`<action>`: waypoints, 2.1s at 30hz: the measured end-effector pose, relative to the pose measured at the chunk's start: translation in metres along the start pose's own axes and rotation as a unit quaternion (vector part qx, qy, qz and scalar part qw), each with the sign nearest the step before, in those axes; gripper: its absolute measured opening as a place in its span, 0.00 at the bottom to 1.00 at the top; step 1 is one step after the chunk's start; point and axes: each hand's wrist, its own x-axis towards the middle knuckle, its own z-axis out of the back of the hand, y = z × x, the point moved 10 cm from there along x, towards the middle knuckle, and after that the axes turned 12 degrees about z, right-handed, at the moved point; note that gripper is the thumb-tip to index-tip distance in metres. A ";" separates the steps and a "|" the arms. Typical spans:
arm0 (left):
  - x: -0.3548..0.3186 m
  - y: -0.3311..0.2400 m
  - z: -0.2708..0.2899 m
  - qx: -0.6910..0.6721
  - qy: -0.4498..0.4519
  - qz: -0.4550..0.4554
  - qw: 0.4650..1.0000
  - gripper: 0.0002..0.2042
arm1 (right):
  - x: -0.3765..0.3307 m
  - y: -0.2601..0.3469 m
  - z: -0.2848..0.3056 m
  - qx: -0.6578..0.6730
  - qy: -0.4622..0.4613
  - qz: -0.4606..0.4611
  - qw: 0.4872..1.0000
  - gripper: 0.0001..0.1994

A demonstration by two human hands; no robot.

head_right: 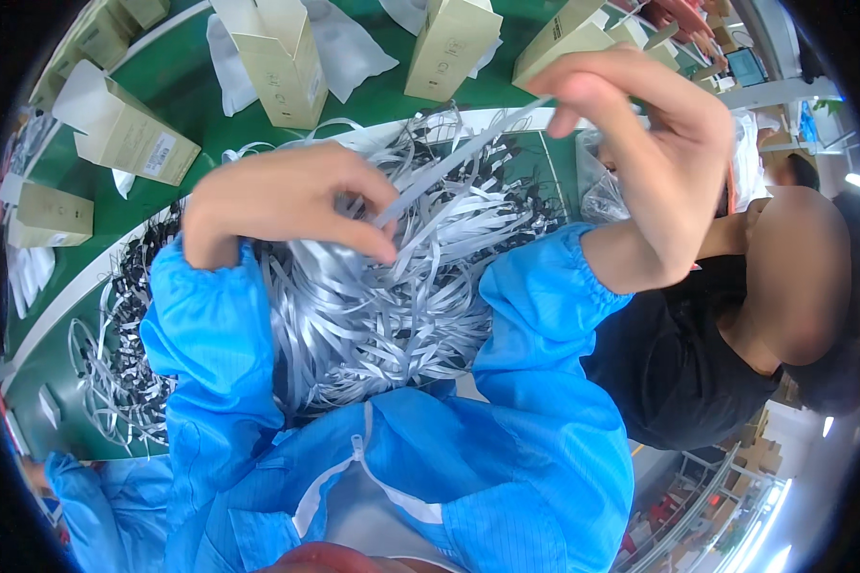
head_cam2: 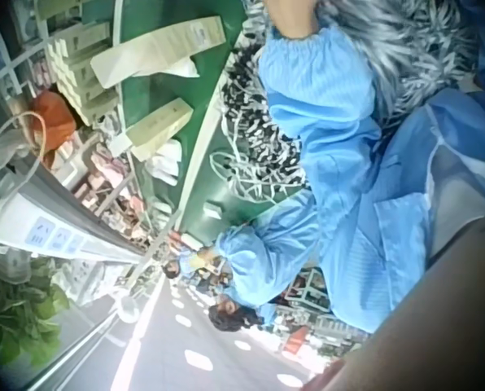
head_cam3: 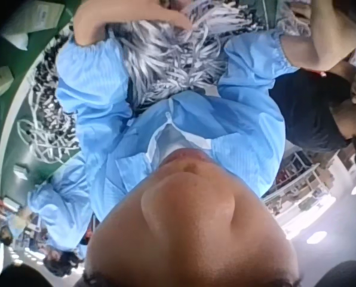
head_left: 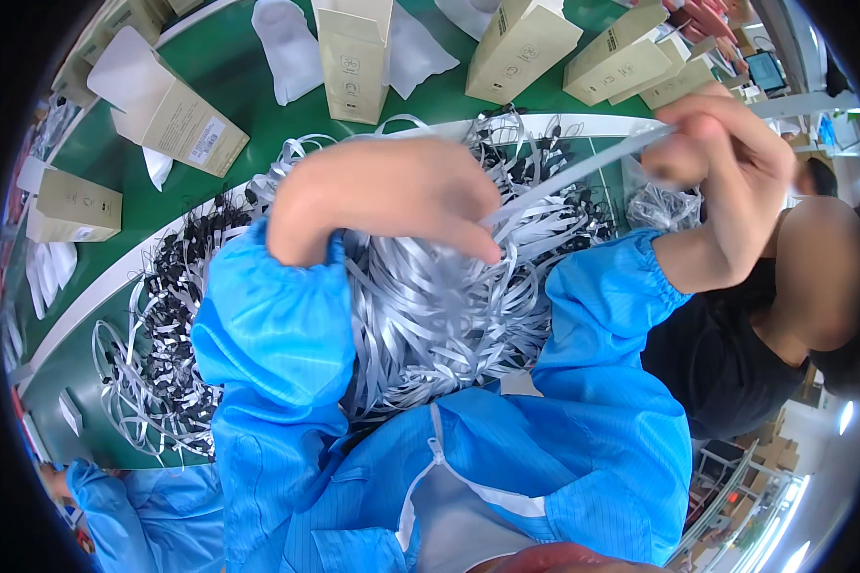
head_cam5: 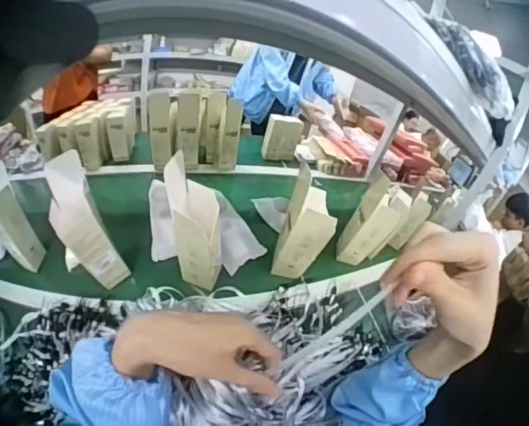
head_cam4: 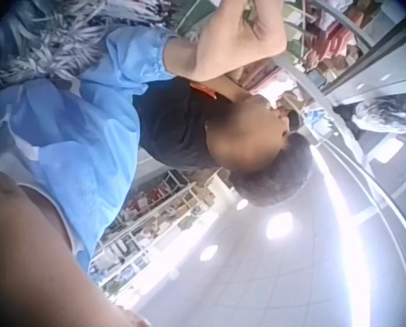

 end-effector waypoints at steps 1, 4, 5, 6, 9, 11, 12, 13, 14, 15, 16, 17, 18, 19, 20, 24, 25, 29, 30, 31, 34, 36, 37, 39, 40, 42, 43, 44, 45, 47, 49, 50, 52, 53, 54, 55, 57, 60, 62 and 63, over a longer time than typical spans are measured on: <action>-0.016 -0.010 0.006 -0.015 -0.016 -0.088 0.996 0.11 | 0.001 0.006 -0.005 0.005 0.001 0.002 1.000 0.07; -0.053 -0.032 0.014 -0.040 -0.049 -0.262 0.963 0.11 | 0.000 0.047 0.013 -0.089 -0.173 0.090 0.977 0.11; -0.054 -0.032 0.010 -0.043 -0.040 -0.250 0.967 0.11 | 0.003 0.048 0.009 -0.089 -0.174 0.091 0.977 0.11; -0.055 -0.033 0.005 -0.047 -0.031 -0.237 0.970 0.10 | 0.001 0.053 0.018 -0.130 -0.239 0.096 0.958 0.11; -0.050 -0.039 -0.002 -0.058 -0.013 -0.204 0.977 0.10 | -0.008 0.060 0.038 -0.211 -0.364 0.106 0.901 0.12; -0.041 -0.039 -0.008 -0.077 0.007 -0.163 0.984 0.08 | -0.025 0.050 0.065 -0.173 -0.476 0.112 0.855 0.16; -0.041 -0.040 -0.008 -0.077 0.007 -0.163 0.984 0.08 | -0.037 0.046 0.078 -0.152 -0.530 0.115 0.826 0.18; -0.042 -0.041 0.005 -0.054 -0.070 -0.179 0.980 0.06 | -0.044 0.046 0.087 -0.152 -0.530 0.116 0.826 0.18; -0.045 -0.043 0.018 -0.032 -0.146 -0.193 0.970 0.04 | -0.048 0.040 0.096 -0.136 -0.494 0.099 0.853 0.20; -0.050 -0.045 0.029 -0.010 -0.221 -0.207 0.953 0.02 | -0.052 0.034 0.103 -0.120 -0.456 0.082 0.878 0.23; -0.053 -0.050 0.030 -0.011 -0.223 -0.204 0.953 0.02 | -0.048 0.030 0.103 -0.099 -0.418 0.065 0.901 0.26; -0.085 -0.066 0.056 0.067 -0.428 -0.230 0.871 0.03 | -0.045 0.026 0.107 -0.095 -0.417 0.064 0.902 0.26; -0.123 -0.082 0.065 0.143 -0.609 -0.243 0.741 0.05 | -0.008 0.033 0.064 -0.012 -0.153 0.160 0.975 0.29; -0.125 -0.090 0.061 0.145 -0.608 -0.241 0.742 0.05 | -0.003 0.049 0.009 0.069 0.123 0.242 0.960 0.34; -0.133 -0.093 0.059 0.127 -0.640 -0.195 0.732 0.09 | 0.000 0.049 0.005 0.071 0.121 0.243 0.960 0.34; -0.155 -0.105 0.059 0.209 -0.714 -0.116 0.658 0.23 | 0.023 0.014 -0.053 0.146 0.000 0.053 0.988 0.52; -0.164 -0.119 0.050 0.324 -0.726 -0.117 0.596 0.26 | 0.027 0.022 -0.088 0.213 0.064 0.080 0.972 0.48; -0.203 -0.093 0.053 0.209 -0.823 -0.144 0.508 0.06 | -0.014 0.035 -0.202 0.403 0.504 -0.079 0.760 0.31; -0.211 -0.089 0.057 0.212 -0.820 -0.147 0.511 0.06 | -0.010 0.037 -0.195 0.404 0.498 -0.078 0.763 0.31; -0.254 -0.078 0.050 0.170 -0.867 -0.161 0.440 0.06 | 0.000 0.040 -0.191 0.393 0.473 -0.101 0.782 0.27; -0.288 -0.052 0.063 0.115 -0.887 -0.174 0.413 0.05 | -0.004 0.010 -0.147 0.346 0.389 -0.184 0.833 0.21; -0.289 -0.044 0.072 0.124 -0.861 -0.123 0.477 0.03 | 0.012 0.005 -0.107 0.500 0.151 -0.138 0.841 0.15; -0.289 -0.042 0.072 0.120 -0.862 -0.125 0.477 0.03 | 0.010 -0.007 -0.111 0.497 0.151 -0.141 0.843 0.15; -0.248 -0.037 0.067 0.049 -0.828 -0.172 0.531 0.05 | 0.026 -0.025 -0.089 0.601 0.069 0.129 0.785 0.08; -0.232 -0.050 0.057 0.019 -0.812 -0.187 0.552 0.07 | 0.024 -0.020 -0.072 0.639 0.028 0.265 0.722 0.05; -0.212 -0.056 0.046 -0.043 -0.776 -0.222 0.588 0.12 | 0.030 -0.013 -0.086 0.602 0.029 0.204 0.771 0.05; -0.199 -0.047 0.050 -0.079 -0.755 -0.240 0.606 0.14 | 0.032 -0.013 -0.095 0.555 0.028 0.141 0.819 0.05; -0.179 -0.055 0.057 -0.110 -0.730 -0.262 0.621 0.17 | 0.034 -0.003 -0.094 0.500 0.025 0.082 0.862 0.05; -0.163 -0.057 0.063 -0.134 -0.714 -0.270 0.632 0.19 | 0.037 0.007 -0.101 0.455 0.029 0.027 0.890 0.05; -0.112 -0.062 0.073 -0.196 -0.667 -0.299 0.654 0.24 | 0.033 0.009 -0.106 0.338 0.033 -0.092 0.936 0.05; -0.102 -0.053 0.073 -0.231 -0.634 -0.318 0.665 0.26 | 0.028 0.006 -0.098 0.267 0.031 -0.156 0.950 0.06; -0.079 -0.053 0.073 -0.221 -0.530 -0.263 0.775 0.21 | 0.029 0.005 -0.085 0.251 -0.019 -0.169 0.953 0.06; -0.037 -0.039 0.048 -0.183 -0.284 -0.134 0.932 0.11 | 0.025 -0.003 -0.060 0.215 -0.118 -0.195 0.950 0.06; -0.039 -0.031 0.053 -0.183 -0.286 -0.133 0.931 0.11 | 0.024 -0.005 -0.055 0.216 -0.116 -0.193 0.950 0.06; -0.033 -0.024 0.050 -0.169 -0.242 -0.140 0.945 0.11 | 0.021 -0.007 -0.045 0.240 -0.133 -0.172 0.946 0.07; -0.028 -0.017 0.046 -0.154 -0.199 -0.146 0.957 0.11 | 0.018 -0.010 -0.034 0.264 -0.148 -0.150 0.941 0.08; -0.022 -0.016 0.038 -0.135 -0.158 -0.148 0.967 0.12 | 0.014 -0.018 -0.023 0.292 -0.164 -0.123 0.934 0.11; -0.059 -0.014 0.081 -0.311 -0.404 -0.271 0.817 0.12 | 0.013 -0.019 -0.017 0.174 -0.172 -0.093 0.965 0.11; -0.062 -0.002 0.086 -0.433 -0.396 -0.271 0.763 0.12 | 0.015 -0.015 -0.035 0.118 -0.092 -0.100 0.984 0.10; -0.062 0.012 0.088 -0.549 -0.381 -0.266 0.695 0.14 | 0.016 -0.014 -0.053 0.059 -0.011 -0.107 0.992 0.10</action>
